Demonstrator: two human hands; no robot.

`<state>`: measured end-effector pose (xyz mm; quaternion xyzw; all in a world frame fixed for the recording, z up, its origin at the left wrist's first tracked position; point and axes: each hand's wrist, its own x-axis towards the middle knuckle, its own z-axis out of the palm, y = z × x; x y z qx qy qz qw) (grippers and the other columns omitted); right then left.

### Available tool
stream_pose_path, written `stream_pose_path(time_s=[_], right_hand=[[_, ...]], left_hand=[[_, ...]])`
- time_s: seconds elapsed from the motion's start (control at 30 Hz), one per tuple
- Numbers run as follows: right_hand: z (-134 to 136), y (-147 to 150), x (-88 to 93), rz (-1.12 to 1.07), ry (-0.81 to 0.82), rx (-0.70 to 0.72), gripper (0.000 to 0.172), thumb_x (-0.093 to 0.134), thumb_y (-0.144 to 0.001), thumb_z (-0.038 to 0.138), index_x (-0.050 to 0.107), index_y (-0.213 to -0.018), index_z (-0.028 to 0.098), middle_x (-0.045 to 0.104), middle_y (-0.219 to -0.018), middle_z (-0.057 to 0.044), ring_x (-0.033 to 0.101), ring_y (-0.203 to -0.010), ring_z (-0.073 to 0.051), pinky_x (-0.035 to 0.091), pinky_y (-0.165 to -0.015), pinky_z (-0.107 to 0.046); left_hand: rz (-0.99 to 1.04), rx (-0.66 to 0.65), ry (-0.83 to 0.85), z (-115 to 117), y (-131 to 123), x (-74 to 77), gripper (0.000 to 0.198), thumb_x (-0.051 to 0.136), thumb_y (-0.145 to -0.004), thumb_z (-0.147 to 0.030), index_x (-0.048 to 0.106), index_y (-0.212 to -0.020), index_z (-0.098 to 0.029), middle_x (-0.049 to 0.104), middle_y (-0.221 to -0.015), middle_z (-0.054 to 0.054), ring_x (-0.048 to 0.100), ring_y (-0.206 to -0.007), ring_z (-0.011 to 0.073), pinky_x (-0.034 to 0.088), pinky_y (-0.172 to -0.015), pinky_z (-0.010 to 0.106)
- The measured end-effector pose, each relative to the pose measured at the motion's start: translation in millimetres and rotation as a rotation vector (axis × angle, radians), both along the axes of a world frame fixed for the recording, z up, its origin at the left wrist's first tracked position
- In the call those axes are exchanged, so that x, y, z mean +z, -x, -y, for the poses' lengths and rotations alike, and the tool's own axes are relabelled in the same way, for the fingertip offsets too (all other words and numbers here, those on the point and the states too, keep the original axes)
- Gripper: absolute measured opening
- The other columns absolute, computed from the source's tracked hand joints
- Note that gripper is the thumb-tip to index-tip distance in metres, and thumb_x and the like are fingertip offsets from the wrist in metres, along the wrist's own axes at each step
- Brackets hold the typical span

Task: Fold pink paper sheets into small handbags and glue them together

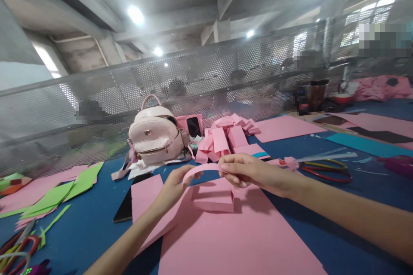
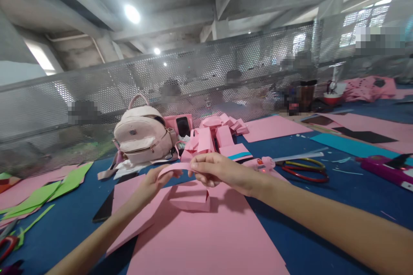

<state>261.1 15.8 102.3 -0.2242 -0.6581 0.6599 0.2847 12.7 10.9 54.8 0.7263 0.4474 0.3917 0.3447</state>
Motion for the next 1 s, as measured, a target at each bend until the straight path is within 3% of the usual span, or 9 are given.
stream_pose_path(time_s=[0.2,0.37,0.5,0.57,0.7,0.8,1.0], right_hand=[[-7.1,3.3,-8.1,0.015,0.044,-0.006,0.031,0.066,-0.088,0.044,0.059,-0.080,0.016,0.046,-0.058,0.006,0.035,-0.049,-0.006,0.022,-0.045,-0.021],[-10.4,4.0,-15.2,0.033,0.071,-0.020,0.031,0.066,-0.088,0.044,0.057,-0.078,0.016,0.045,-0.059,0.006,0.037,-0.050,-0.007,0.022,-0.046,-0.021],[-13.4,1.5,-21.7,0.040,0.072,-0.039,0.033,0.065,-0.089,0.045,0.054,-0.076,0.016,0.045,-0.061,0.005,0.036,-0.051,-0.007,0.021,-0.047,-0.021],[-14.3,0.5,-25.1,0.036,0.093,-0.040,0.033,0.065,-0.089,0.044,0.055,-0.077,0.015,0.046,-0.062,0.005,0.037,-0.052,-0.007,0.022,-0.047,-0.021],[-15.8,-0.2,-31.3,0.021,0.156,-0.024,0.031,0.068,-0.087,0.043,0.056,-0.081,0.015,0.048,-0.062,0.005,0.040,-0.053,-0.007,0.026,-0.048,-0.020],[-16.9,-0.6,-34.0,0.019,0.188,-0.007,0.028,0.069,-0.086,0.041,0.056,-0.084,0.016,0.051,-0.065,0.004,0.046,-0.056,-0.008,0.031,-0.050,-0.019],[-15.9,-6.0,-30.1,0.032,0.204,0.013,0.028,0.069,-0.087,0.039,0.058,-0.099,0.016,0.060,-0.075,0.001,0.055,-0.064,-0.009,0.039,-0.057,-0.019]], left_hand=[[0.241,-0.073,0.049,8.4,12.4,18.6,0.031,0.053,-0.091,-0.039,0.072,-0.095,-0.014,0.073,-0.092,0.011,0.066,-0.087,0.0251,0.051,-0.086,0.037],[0.437,-0.049,0.139,3.7,21.9,11.4,0.027,0.060,-0.083,-0.026,0.068,-0.108,-0.019,0.071,-0.080,0.004,0.065,-0.072,0.0152,0.052,-0.076,0.027],[0.475,-0.055,0.180,-2.1,32.3,7.1,0.033,0.063,-0.067,-0.018,0.071,-0.099,-0.020,0.070,-0.084,0.003,0.064,-0.072,0.0134,0.051,-0.076,0.025],[0.451,-0.074,0.197,-2.7,36.6,6.0,0.032,0.062,-0.067,-0.021,0.072,-0.097,-0.018,0.071,-0.089,0.005,0.064,-0.077,0.0155,0.052,-0.078,0.027],[0.303,-0.084,0.206,-0.8,40.5,4.2,0.029,0.060,-0.085,-0.033,0.072,-0.105,-0.016,0.071,-0.088,0.007,0.064,-0.079,0.0163,0.050,-0.079,0.028],[0.151,-0.090,0.174,1.6,39.7,5.2,0.025,0.067,-0.086,-0.034,0.072,-0.105,-0.018,0.072,-0.086,0.006,0.064,-0.079,0.0169,0.048,-0.075,0.026],[-0.063,-0.093,0.052,2.5,41.8,13.0,0.016,0.066,-0.087,-0.032,0.075,-0.082,-0.019,0.072,-0.090,0.007,0.063,-0.088,0.0212,0.044,-0.084,0.031]])
